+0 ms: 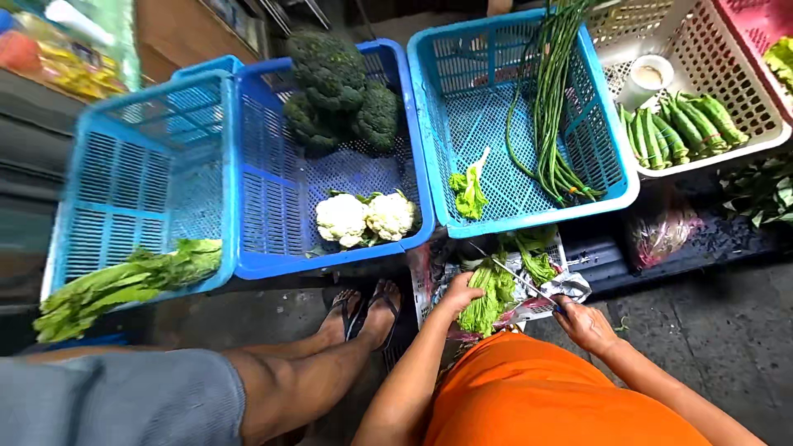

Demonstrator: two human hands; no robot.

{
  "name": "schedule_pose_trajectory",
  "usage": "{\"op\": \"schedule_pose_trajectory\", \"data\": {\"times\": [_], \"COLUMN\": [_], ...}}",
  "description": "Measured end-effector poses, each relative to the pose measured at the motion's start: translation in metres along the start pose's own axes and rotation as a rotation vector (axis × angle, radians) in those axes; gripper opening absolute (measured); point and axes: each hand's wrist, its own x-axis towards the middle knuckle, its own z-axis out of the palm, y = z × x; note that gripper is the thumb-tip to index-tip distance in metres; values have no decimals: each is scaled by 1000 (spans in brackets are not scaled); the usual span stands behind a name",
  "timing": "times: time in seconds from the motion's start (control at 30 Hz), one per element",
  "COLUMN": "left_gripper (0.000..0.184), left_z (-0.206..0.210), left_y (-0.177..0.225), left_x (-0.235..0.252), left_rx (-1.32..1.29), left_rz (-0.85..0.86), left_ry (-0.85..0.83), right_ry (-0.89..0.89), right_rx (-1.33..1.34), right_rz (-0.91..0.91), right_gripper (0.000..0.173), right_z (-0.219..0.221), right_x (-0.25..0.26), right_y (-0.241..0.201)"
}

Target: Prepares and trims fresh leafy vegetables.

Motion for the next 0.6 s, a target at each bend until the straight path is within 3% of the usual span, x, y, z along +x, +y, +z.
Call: {"op": "schedule_pose_trajectory", "data": {"times": [0.17,0.2,0.3,0.33,0.5,0.6], "left_gripper": [49,49,54,56,59,58], "left_z": [-4,-5,-3,-3,-7,-2], "left_y": [-9,-9,-5,-3,-1,14], "left_x": [-6,-6,-10,-11,-18,-26], "left_rx": [-28,-21,-12,-20,-77,49], "left_rz": [64,70,64,86,219,289], "left_ry": [49,54,67,60,76,99], "right_ry": [370,336,-201,-281,-167,-51], "right_rx": [48,15,-108,-110,-89,-86], "right_rz": [-353,-329,62,131,217,157], "right_gripper": [30,29,42,45,43,45], "right_z": [-3,0,1,1,-3,0], "right_x": [-8,-5,11,15,10,27], "right_y": [-9,-5,15,23,17,15]}}
